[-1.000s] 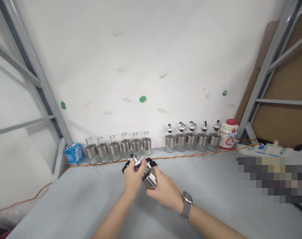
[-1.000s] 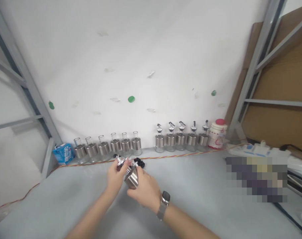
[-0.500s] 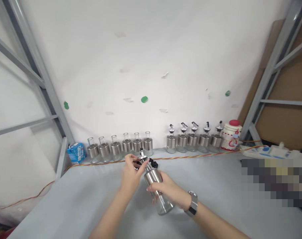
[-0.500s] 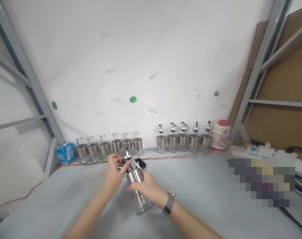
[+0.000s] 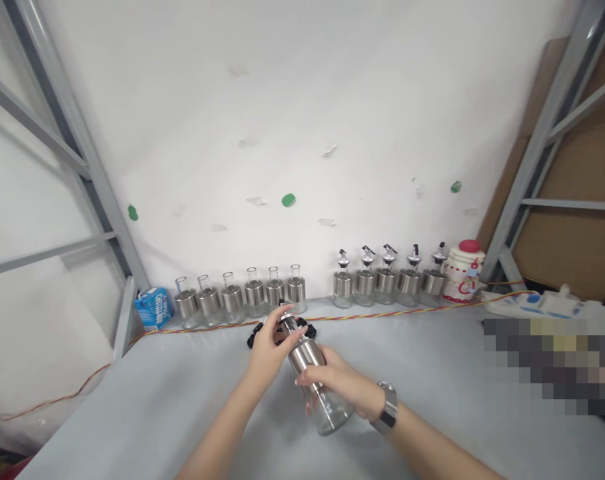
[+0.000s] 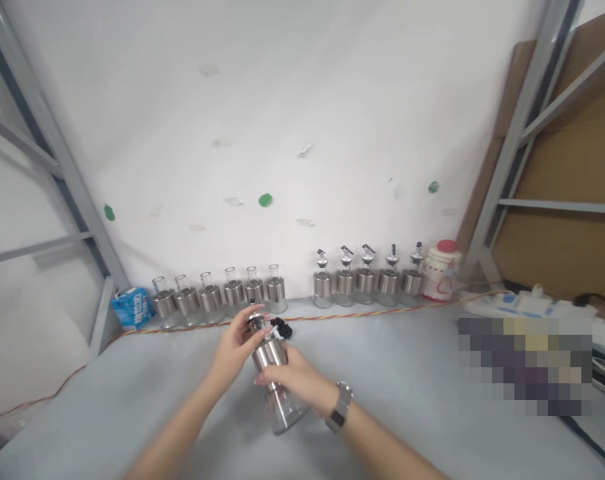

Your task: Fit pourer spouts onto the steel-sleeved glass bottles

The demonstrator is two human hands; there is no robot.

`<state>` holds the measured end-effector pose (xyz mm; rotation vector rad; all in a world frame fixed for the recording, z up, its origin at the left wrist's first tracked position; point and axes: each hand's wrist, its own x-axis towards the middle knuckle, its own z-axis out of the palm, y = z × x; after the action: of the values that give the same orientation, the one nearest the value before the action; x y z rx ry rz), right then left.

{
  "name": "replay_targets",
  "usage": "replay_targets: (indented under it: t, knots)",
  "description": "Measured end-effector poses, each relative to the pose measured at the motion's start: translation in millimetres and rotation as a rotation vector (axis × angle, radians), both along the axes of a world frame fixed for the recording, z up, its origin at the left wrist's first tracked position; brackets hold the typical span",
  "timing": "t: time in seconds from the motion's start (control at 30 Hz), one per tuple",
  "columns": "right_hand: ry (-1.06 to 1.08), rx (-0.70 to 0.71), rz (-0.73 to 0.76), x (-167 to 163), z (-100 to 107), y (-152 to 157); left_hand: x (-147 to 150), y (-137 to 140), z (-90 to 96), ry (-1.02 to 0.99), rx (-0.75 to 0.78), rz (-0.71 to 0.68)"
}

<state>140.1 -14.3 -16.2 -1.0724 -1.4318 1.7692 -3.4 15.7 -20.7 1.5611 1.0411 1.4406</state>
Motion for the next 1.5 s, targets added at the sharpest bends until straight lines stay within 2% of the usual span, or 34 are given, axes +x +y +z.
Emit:
replay_targets:
  t: [0.27, 0.43, 0.73, 0.9, 1.0, 1.1, 1.33, 1.5]
  knots:
    - [0.026, -0.050, -0.007, -8.7, -5.0, -3.5, 12.3, -4.5, -5.5, -0.179, -0.021, 0.153]
    - [0.079, -0.098, -0.030, -10.2, -14.6, -2.1, 11.5, 0.4, -11.3, -0.157, -0.053, 0.190]
    - [0.035, -0.081, -0.033, -12.3, -9.9, -4.0, 10.9, -0.3, -11.8, -0.191, -0.008, 0.162]
    - [0.096, -0.168, -0.020, -11.1, -7.3, -4.8, 13.6, -3.3, -9.4, -0.197, -0.057, 0.180]
    - [0.163, -0.156, -0.014, -8.5, -2.0, -5.8, 15.0, -7.0, -4.6, -0.191, -0.052, 0.136]
    - [0.140, -0.160, -0.023, -6.4, 3.1, -6.4, 15.1, -8.6, -1.5, -0.190, -0.042, 0.084]
    - [0.123, -0.204, -0.028, -6.0, -1.4, -5.9, 12.5, -2.3, -7.4, -0.157, -0.077, 0.175]
    - [0.134, -0.201, -0.018, -5.9, -7.0, -2.7, 14.0, -4.0, -6.9, -0.187, -0.094, 0.179]
